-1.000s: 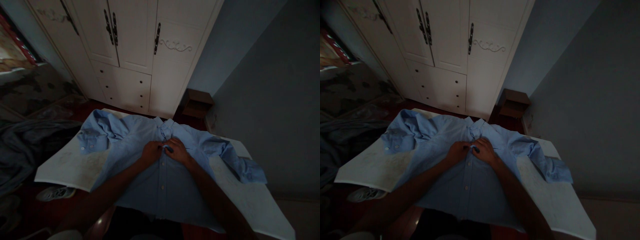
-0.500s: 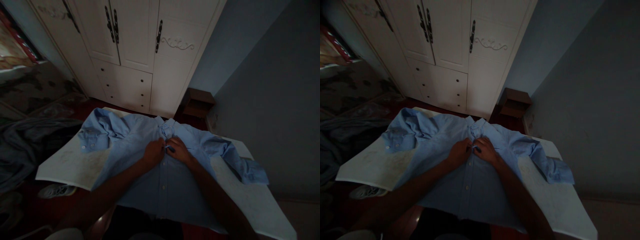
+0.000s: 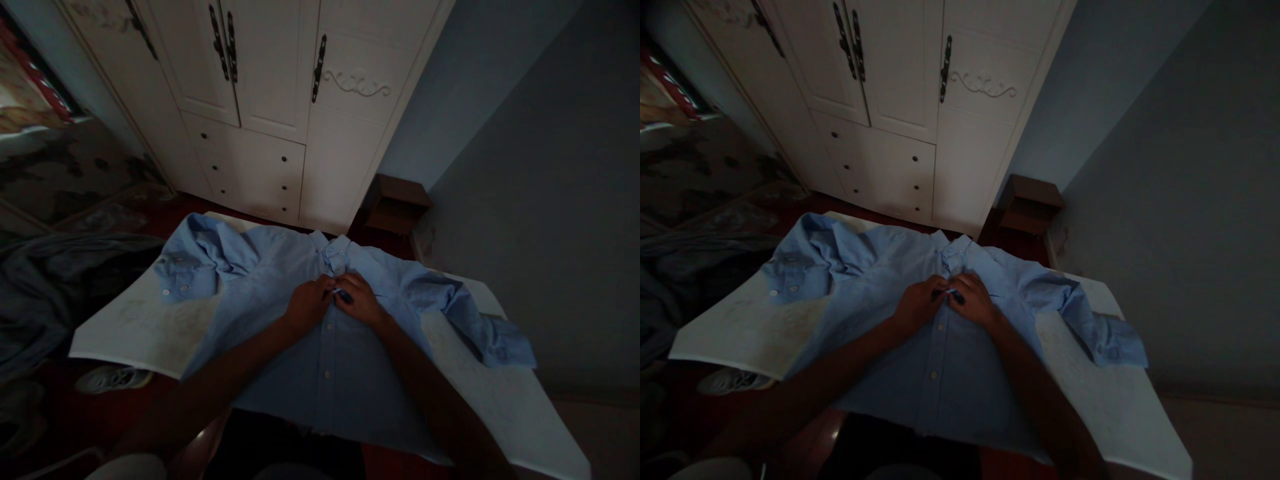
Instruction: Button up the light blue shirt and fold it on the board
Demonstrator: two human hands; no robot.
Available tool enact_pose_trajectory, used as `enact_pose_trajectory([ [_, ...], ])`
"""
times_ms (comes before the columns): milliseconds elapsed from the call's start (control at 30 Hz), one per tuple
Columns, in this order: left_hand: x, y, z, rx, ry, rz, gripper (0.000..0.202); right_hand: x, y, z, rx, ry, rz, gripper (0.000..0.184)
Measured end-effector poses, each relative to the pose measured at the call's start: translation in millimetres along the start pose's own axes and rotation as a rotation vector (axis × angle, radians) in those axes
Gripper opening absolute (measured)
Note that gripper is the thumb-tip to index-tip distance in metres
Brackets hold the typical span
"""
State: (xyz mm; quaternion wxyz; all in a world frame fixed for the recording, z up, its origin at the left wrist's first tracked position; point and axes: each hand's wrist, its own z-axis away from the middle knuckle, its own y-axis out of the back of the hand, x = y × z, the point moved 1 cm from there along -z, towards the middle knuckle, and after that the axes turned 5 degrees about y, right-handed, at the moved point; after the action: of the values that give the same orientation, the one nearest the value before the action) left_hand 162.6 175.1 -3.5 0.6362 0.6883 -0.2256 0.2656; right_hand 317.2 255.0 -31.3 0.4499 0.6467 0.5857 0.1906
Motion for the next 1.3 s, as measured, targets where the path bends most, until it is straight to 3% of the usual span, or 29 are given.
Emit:
enact_pose_trajectory([
  [300, -6.9, 1.3, -5.3, 0.054, 0.101, 0.29, 0.019, -1.1, 2.5, -0.7, -0.023, -0.013, -0.059, 0.023],
  [600, -8.8, 1.2, -6.1, 0.111, 0.089, 0.361, 0.02, -3.5, 3.7, 0.1, 0.091, -0.096, -0.173, 0.041],
  [733, -4.5, 2.0, -4.2, 0.135, 0.057, 0.322, 0.016, -4.8, 5.7, 2.4, 0.196, -0.085, -0.184, 0.028],
  [867, 1.1, 2.2, 0.0, 0.152, -0.053, 0.128, 0.005, -8.5, 10.6, 3.1, 0.248, -0.095, -0.176, 0.003],
  [900, 1.7, 2.2, 0.8, 0.161, -0.07, 0.103, 0.002, -9.4, 12.3, 2.3, 0.247, -0.119, -0.196, 0.008],
  [1000, 1.4, 2.2, 2.2, 0.204, -0.072, 0.127, 0.003, -10.7, 19.4, -2.3, 0.209, -0.319, -0.348, 0.025],
  [1067, 0.6, 2.5, 2.3, 0.233, -0.042, 0.182, 0.005, -10.9, 25.5, -6.3, 0.115, -0.512, -0.538, 0.031],
  [1167, 0.1, 2.6, 1.9, 0.258, 0.013, 0.291, 0.006, -13.2, 34.6, -11.4, -0.064, -0.744, -0.809, 0.032],
  [1300, 0.0, 1.5, 0.9, 0.271, 0.028, 0.412, 0.007, -18.4, 40.6, -14.6, -0.121, -0.962, -0.969, 0.031],
])
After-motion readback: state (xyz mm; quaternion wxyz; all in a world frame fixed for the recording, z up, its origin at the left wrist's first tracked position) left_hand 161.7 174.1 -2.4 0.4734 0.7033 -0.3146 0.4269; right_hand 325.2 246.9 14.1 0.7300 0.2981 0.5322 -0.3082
